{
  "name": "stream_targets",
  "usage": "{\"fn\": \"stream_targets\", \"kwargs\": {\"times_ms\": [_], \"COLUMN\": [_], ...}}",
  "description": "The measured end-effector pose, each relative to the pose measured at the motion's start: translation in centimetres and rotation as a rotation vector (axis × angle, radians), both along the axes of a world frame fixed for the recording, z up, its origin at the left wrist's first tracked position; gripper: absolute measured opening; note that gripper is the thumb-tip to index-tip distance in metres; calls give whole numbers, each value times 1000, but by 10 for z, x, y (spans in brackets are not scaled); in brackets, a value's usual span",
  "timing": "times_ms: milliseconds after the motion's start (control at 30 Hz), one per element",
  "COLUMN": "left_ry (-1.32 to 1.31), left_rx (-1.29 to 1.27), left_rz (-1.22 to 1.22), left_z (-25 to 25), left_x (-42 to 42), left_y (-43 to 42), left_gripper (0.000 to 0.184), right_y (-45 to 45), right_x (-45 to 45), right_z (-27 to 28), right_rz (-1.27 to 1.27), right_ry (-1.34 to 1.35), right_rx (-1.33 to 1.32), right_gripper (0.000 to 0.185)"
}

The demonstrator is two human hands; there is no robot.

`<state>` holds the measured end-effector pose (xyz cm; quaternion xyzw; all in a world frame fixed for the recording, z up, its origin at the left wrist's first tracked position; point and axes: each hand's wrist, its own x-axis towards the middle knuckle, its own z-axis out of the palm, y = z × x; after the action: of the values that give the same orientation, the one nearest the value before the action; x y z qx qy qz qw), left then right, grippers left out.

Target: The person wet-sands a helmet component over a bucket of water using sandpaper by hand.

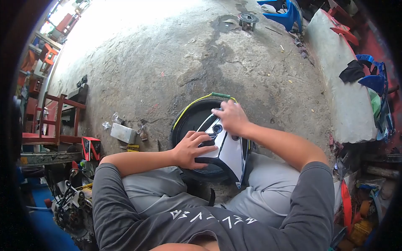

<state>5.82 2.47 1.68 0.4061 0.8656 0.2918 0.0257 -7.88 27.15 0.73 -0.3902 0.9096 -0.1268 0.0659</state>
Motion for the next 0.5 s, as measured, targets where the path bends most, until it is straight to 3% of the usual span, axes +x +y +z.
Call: {"fn": "stream_targets", "kwargs": {"times_ms": [100,300,433,500], "left_ry": [-3,2,5,-6], "left_rx": [6,17,10,8], "left_rz": [-1,1,-2,-2], "left_z": [0,-1,-1,-1], "left_x": [0,0,-1,0], "left_y": [0,0,-1,-1], "left_gripper": [83,82,82,82], "right_y": [-3,5,-4,-1], "right_x": [9,-8,14,3], "right_z": [0,1,4,6], "right_rz": [136,-37,136,60], "right_ry": [23,36,48,4], "right_rx": [-22,10,-8,-6], "right_gripper": [45,43,46,46]}}
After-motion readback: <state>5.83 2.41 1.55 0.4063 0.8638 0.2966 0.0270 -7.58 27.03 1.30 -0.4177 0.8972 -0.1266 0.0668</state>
